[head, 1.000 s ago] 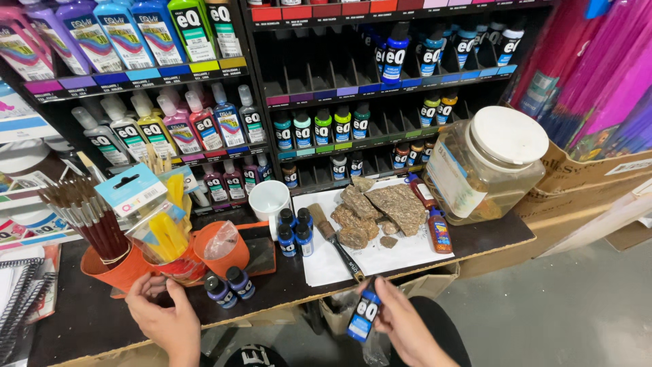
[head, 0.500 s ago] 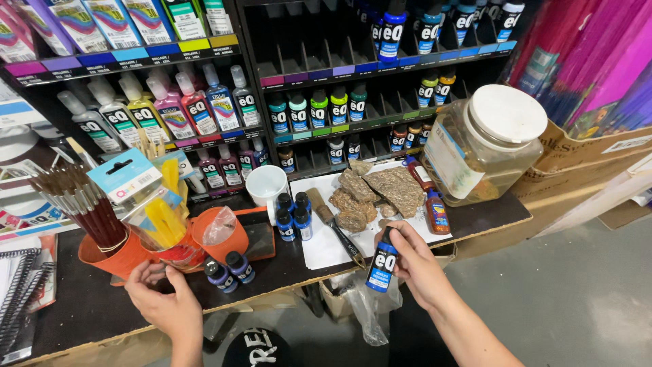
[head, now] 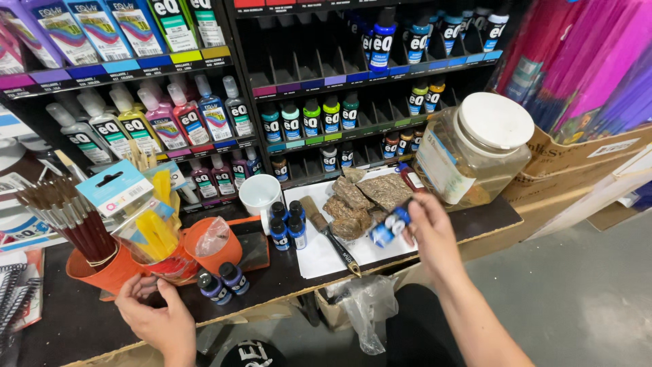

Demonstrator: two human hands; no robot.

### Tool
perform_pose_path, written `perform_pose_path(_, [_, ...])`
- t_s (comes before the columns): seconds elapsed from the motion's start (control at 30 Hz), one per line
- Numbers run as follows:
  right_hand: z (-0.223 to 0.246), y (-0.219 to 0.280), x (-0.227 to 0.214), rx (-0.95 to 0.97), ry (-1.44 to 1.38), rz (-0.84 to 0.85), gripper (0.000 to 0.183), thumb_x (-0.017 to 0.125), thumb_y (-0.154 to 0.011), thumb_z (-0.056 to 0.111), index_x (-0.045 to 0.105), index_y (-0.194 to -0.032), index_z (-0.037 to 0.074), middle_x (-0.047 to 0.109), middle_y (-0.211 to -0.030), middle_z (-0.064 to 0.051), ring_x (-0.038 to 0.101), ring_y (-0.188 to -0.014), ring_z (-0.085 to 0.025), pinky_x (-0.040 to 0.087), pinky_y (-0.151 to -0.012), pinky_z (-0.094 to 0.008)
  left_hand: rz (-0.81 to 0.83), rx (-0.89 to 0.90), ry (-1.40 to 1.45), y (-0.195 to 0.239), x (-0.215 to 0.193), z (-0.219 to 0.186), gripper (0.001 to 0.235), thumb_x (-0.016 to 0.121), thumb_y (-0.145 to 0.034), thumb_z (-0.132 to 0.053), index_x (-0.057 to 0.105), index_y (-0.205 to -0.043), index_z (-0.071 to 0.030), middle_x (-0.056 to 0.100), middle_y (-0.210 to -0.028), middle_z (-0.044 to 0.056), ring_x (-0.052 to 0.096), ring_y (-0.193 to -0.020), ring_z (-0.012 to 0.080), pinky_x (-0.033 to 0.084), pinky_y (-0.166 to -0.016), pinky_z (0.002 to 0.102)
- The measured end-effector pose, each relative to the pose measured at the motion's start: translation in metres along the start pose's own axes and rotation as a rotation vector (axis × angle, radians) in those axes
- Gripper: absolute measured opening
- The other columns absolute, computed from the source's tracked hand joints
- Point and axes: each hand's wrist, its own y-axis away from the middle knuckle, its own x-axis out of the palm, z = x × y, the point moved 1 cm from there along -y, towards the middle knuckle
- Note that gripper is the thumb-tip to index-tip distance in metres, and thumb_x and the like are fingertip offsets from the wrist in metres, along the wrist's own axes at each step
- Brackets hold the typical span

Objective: The person organizes small paint bottles by picking them up from a table, inspecting them, and placing them onto a shelf. The person handles multiple bottles one at a time, arranging them in rows on the shelf.

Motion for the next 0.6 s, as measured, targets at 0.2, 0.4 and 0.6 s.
perform_pose_path(0.2, [0.105,-0.116,0.004,-0.435,0.031,-0.334,0.014,0.058,-0.111,0.007,0.044,-0.115,0.006,0.064,-0.122,-0.022,0.078,-0.083,-0.024,0.065,-0.065,-0.026,-0.002,0.005,0.003,0.001,-0.001,-0.003,0.026,0.061,-0.11,0.005,0.054,-0.134,0.011,0.062,-0.112,0.024,0.056,-0.115,0.0365,0.05,-0.093,0.046])
perform_pose_path(0.4, [0.146,-0.191,0.017,-0.89,0.394,-0.22,0.02,0.062,-0.108,-0.007,0.047,-0.118,0.001,0.059,-0.12,-0.02,0.081,-0.095,-0.034,0.07,-0.073,-0.034,-0.046,0.07,-0.07,-0.001,-0.006,-0.009,0.029,0.061,-0.11,0.001,0.052,-0.135,0.011,0.058,-0.119,0.026,0.048,-0.111,0.0394,0.041,-0.098,0.049])
perform_pose_path(0.6, [0.15,-0.211,0.028,-0.959,0.612,-0.148,0.021,0.067,-0.108,-0.013,0.055,-0.123,-0.005,0.047,-0.12,-0.019,0.074,-0.091,-0.028,0.071,-0.074,-0.032,-0.064,0.073,-0.053,-0.001,-0.004,-0.005,0.03,0.06,-0.109,0.001,0.053,-0.136,0.011,0.062,-0.118,0.025,0.05,-0.109,0.0388,0.042,-0.098,0.048])
